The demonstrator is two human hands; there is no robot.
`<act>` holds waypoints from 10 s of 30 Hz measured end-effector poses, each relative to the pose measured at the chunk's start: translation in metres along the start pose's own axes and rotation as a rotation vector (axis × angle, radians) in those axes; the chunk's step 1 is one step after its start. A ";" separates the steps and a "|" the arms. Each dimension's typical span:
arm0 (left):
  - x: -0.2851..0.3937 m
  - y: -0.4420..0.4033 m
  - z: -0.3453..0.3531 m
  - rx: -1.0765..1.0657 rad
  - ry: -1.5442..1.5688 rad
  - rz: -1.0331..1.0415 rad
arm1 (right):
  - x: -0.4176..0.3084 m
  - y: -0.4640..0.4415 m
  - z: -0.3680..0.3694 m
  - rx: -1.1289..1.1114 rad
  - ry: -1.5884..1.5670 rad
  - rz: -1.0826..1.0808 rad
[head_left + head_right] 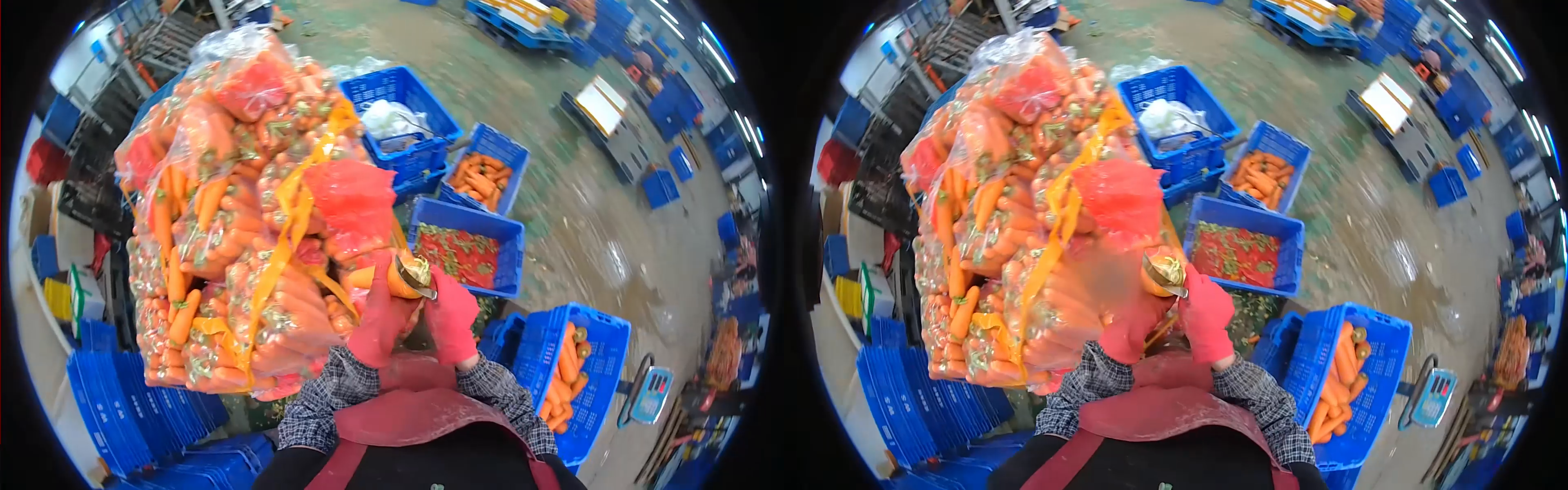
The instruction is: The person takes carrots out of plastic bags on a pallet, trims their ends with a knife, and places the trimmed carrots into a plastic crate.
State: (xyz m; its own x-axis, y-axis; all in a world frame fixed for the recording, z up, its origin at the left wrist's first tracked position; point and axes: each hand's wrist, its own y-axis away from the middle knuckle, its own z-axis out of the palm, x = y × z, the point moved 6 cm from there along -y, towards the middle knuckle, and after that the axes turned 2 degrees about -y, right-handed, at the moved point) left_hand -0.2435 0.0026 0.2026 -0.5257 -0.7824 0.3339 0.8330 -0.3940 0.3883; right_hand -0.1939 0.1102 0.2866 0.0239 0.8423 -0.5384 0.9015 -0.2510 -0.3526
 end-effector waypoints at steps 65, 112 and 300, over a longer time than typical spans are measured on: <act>0.023 0.028 0.022 0.007 -0.996 0.133 | 0.024 -0.010 -0.060 -0.190 -0.073 0.039; 0.105 0.105 -0.026 0.732 -1.576 1.204 | 0.367 0.264 -0.013 -0.146 -0.745 1.174; 0.333 0.018 -0.110 0.271 -1.140 0.485 | 0.007 -0.029 0.118 -0.343 -0.384 0.134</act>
State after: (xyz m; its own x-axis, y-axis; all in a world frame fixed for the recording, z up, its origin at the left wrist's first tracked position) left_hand -0.3846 -0.3175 0.2263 -0.1393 0.0929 0.9859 0.9901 0.0322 0.1369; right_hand -0.2706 0.0675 0.2028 0.0465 0.5621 -0.8258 0.9924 -0.1200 -0.0257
